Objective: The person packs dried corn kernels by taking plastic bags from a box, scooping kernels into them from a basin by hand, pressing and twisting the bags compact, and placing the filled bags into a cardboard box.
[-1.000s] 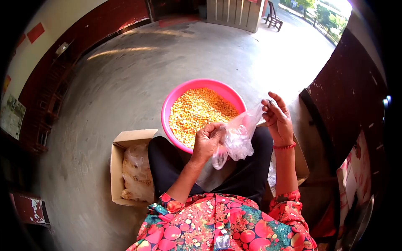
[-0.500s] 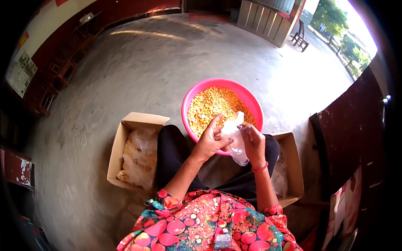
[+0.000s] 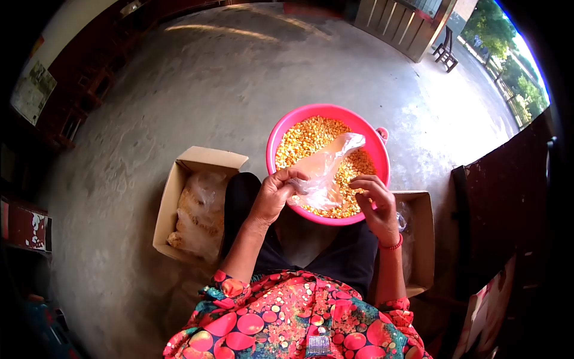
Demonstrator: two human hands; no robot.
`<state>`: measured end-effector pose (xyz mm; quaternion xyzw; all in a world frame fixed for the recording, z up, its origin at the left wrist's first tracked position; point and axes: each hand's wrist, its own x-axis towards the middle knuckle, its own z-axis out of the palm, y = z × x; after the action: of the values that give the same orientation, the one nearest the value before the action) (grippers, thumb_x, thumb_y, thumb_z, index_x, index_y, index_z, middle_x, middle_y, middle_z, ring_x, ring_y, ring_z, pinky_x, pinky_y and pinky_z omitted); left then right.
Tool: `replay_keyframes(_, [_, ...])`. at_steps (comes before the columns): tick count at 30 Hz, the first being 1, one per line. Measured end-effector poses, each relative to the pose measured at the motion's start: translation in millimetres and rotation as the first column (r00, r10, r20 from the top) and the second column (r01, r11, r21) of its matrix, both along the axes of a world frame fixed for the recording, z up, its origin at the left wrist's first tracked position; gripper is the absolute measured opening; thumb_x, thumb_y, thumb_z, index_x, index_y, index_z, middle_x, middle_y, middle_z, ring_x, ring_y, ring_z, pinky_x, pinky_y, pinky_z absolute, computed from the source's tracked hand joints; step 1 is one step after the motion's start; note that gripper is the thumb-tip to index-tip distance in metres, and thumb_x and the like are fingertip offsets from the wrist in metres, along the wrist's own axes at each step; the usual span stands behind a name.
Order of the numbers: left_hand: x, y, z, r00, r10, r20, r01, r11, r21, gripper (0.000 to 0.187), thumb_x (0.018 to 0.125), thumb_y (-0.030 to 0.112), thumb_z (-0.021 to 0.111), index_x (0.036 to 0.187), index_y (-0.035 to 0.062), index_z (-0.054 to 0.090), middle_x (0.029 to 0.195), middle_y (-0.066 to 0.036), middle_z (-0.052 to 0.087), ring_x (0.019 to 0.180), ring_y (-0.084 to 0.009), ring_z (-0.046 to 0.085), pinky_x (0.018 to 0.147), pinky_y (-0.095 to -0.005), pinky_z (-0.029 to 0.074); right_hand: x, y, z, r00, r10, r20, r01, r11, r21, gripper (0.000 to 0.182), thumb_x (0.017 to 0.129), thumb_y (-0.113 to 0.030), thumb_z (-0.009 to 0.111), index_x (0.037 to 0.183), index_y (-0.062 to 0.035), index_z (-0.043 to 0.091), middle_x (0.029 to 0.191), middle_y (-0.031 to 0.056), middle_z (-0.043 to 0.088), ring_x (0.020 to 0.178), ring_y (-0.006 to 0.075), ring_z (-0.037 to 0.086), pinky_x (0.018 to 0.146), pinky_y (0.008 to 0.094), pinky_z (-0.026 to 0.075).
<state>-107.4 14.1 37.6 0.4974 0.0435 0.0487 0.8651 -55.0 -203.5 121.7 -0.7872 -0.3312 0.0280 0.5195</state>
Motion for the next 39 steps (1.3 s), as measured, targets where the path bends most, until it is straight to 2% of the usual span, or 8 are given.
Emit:
replay_keyframes(4, [12.4, 1.7, 5.1, 0.999, 0.0, -0.051, -0.008, 0.987, -0.162, 0.03, 0.08, -0.008, 0.034, 0.092, 0.0024, 0.059, 0.075, -0.002, 0.057, 0.059, -0.0059, 0.052, 0.058, -0.0211, 0.047, 4.6, 39.7, -25.6, 0.992, 0.108, -0.068, -0.121, 0.963, -0.24, 0.017, 0.077, 0.004, 0.051, 0.093, 0.0, 0.055, 0.094, 0.0195, 0.055, 0.085, 0.0361, 0.056, 0.067, 0.0358, 0.046])
replay_keyframes(8, [28.3, 10.9, 3.7, 0.999, 0.002, -0.035, -0.01, 0.974, -0.228, 0.029, 0.078, -0.003, 0.033, 0.09, 0.0024, 0.059, 0.074, -0.002, 0.056, 0.059, -0.0053, 0.049, 0.056, -0.0195, 0.043, 18.1, 53.5, -84.3, 0.834, 0.145, -0.532, -0.203, 0.978, -0.052, 0.021, 0.089, -0.003, 0.044, 0.108, 0.0035, 0.049, 0.083, 0.0085, 0.059, 0.065, 0.0126, 0.06, 0.057, 0.026, 0.049])
replay_keyframes(12, [30.7, -0.5, 25.3, 0.992, -0.126, -0.007, 0.126, 0.992, 0.021, 0.03, 0.076, 0.0, 0.034, 0.092, 0.0023, 0.059, 0.075, 0.0, 0.051, 0.066, -0.0039, 0.045, 0.059, -0.0187, 0.038, 25.8, 70.5, -93.1, 0.799, 0.148, -0.583, -0.337, 0.913, -0.229, 0.029, 0.081, -0.002, 0.047, 0.11, 0.0031, 0.046, 0.088, 0.013, 0.06, 0.071, 0.02, 0.062, 0.06, 0.0285, 0.052])
replay_keyframes(20, [12.6, -21.8, 39.1, 0.964, 0.154, 0.215, -0.264, 0.563, 0.783, 0.049, 0.066, 0.001, 0.07, 0.111, 0.0084, 0.052, 0.071, -0.005, 0.048, 0.061, -0.0159, 0.049, 0.059, -0.0273, 0.044, 71.0, 12.3, -121.2, 0.814, -0.088, -0.574, 0.407, 0.791, 0.456, 0.047, 0.089, -0.015, 0.053, 0.132, -0.0077, 0.037, 0.116, 0.0064, 0.05, 0.098, 0.0144, 0.053, 0.079, 0.0281, 0.048])
replay_keyframes(26, [20.6, -39.6, 15.8, 0.947, 0.197, 0.255, -0.322, 0.545, 0.774, 0.022, 0.071, 0.004, 0.066, 0.091, 0.0067, 0.055, 0.083, -0.01, 0.057, 0.075, -0.0303, 0.059, 0.062, -0.0361, 0.048, 67.9, -12.3, -154.9, 0.888, -0.407, -0.214, 0.46, 0.785, 0.416, 0.04, 0.09, -0.016, 0.05, 0.128, -0.0047, 0.041, 0.115, 0.0075, 0.052, 0.102, 0.0157, 0.052, 0.083, 0.0298, 0.045])
replay_keyframes(29, [25.6, -54.7, 22.8, 0.858, 0.08, 0.507, -0.452, 0.585, 0.674, 0.017, 0.079, 0.002, 0.063, 0.096, 0.0044, 0.06, 0.078, -0.007, 0.054, 0.063, -0.0197, 0.058, 0.059, -0.0288, 0.047, 30.5, 44.1, -76.9, 0.957, 0.085, -0.279, -0.014, 0.969, 0.246, 0.039, 0.086, -0.009, 0.051, 0.123, 0.0007, 0.046, 0.113, 0.0116, 0.055, 0.108, 0.0215, 0.049, 0.091, 0.0307, 0.038])
replay_keyframes(33, [18.6, -54.4, 16.3, 0.899, 0.009, 0.439, -0.298, 0.746, 0.596, 0.019, 0.082, 0.005, 0.061, 0.102, 0.0036, 0.062, 0.074, -0.008, 0.059, 0.063, -0.0171, 0.058, 0.062, -0.0273, 0.047, 35.1, 50.7, -50.7, 0.946, -0.316, 0.068, 0.323, 0.931, -0.169, 0.049, 0.081, -0.021, 0.061, 0.124, -0.0052, 0.047, 0.109, 0.0125, 0.056, 0.098, 0.0233, 0.053, 0.087, 0.0333, 0.04])
replay_keyframes(39, [-1.7, -36.3, 5.8, 0.999, -0.047, -0.014, 0.049, 0.943, 0.329, 0.019, 0.088, 0.012, 0.057, 0.101, -0.0004, 0.063, 0.08, -0.001, 0.066, 0.072, -0.0041, 0.056, 0.063, -0.0207, 0.046, 89.9, 11.5, -123.2, 0.958, -0.071, -0.276, 0.103, 0.99, 0.101, 0.052, 0.074, -0.018, 0.066, 0.121, -0.005, 0.045, 0.092, 0.0096, 0.057, 0.082, 0.024, 0.057, 0.072, 0.0366, 0.046])
